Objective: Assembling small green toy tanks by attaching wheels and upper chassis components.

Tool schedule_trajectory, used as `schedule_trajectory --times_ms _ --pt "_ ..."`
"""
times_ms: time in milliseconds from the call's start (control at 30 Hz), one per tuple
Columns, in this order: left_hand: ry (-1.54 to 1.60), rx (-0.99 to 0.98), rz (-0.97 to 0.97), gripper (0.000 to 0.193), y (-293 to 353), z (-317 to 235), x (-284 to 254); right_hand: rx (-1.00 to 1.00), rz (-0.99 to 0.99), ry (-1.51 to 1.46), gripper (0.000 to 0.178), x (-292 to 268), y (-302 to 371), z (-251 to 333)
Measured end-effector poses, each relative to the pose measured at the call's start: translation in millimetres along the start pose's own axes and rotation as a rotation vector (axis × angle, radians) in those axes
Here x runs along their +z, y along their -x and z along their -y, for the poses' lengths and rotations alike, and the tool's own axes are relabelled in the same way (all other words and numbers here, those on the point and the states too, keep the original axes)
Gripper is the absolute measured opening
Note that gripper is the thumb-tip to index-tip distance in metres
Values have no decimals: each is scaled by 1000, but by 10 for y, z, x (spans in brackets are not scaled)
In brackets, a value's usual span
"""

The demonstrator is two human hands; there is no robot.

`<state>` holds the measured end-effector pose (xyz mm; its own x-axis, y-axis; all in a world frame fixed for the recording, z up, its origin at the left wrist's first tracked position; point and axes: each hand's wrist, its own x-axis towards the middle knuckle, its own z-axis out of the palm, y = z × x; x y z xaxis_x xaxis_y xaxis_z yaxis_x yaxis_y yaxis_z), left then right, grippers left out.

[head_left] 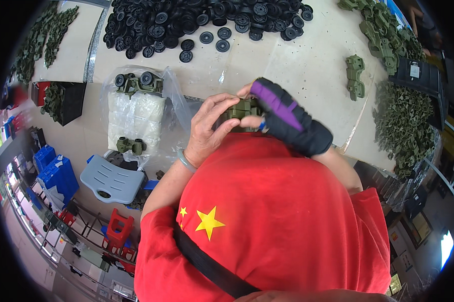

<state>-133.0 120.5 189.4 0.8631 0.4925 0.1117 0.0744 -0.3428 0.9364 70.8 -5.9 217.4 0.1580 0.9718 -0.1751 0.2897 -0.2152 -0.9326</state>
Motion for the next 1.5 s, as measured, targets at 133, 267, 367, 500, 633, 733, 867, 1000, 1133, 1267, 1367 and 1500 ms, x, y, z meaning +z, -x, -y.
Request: schedule_trajectory --times_ms 133,267,367,500,633,733,867,1000,1133,1267,1367,1500 --pt "124 -16 5 42 -36 -5 -1 329 8 -426 56 -217 -67 -255" --pt "253 -82 15 41 -55 105 53 406 191 -526 59 -184 -128 -353" --pt "450 -184 -126 40 -71 130 150 405 78 -579 58 -113 -105 -390" --pt "581 -280 -177 40 -132 198 213 386 22 -574 58 -106 -116 -290" --pt "475 -229 -130 41 -283 141 133 374 -6 -622 59 -74 -164 -189" --pt "451 -226 -101 41 -315 116 90 380 5 -648 61 -90 -182 -139" --pt "450 -200 -112 39 -273 67 155 406 12 -449 62 -127 -201 -58" --pt "381 -168 -128 37 -261 30 160 388 -40 -418 62 -63 -162 -63" --pt "282 -168 -151 34 -247 -3 184 408 -37 -421 58 -49 -155 66" --pt "231 -174 -201 27 -221 7 233 384 -44 -392 52 -12 -136 57" --pt "297 -223 -211 23 -215 -15 251 387 -45 -363 50 0 -107 172" --pt "607 -274 -129 32 -201 134 180 376 -18 -398 48 2 -122 99"
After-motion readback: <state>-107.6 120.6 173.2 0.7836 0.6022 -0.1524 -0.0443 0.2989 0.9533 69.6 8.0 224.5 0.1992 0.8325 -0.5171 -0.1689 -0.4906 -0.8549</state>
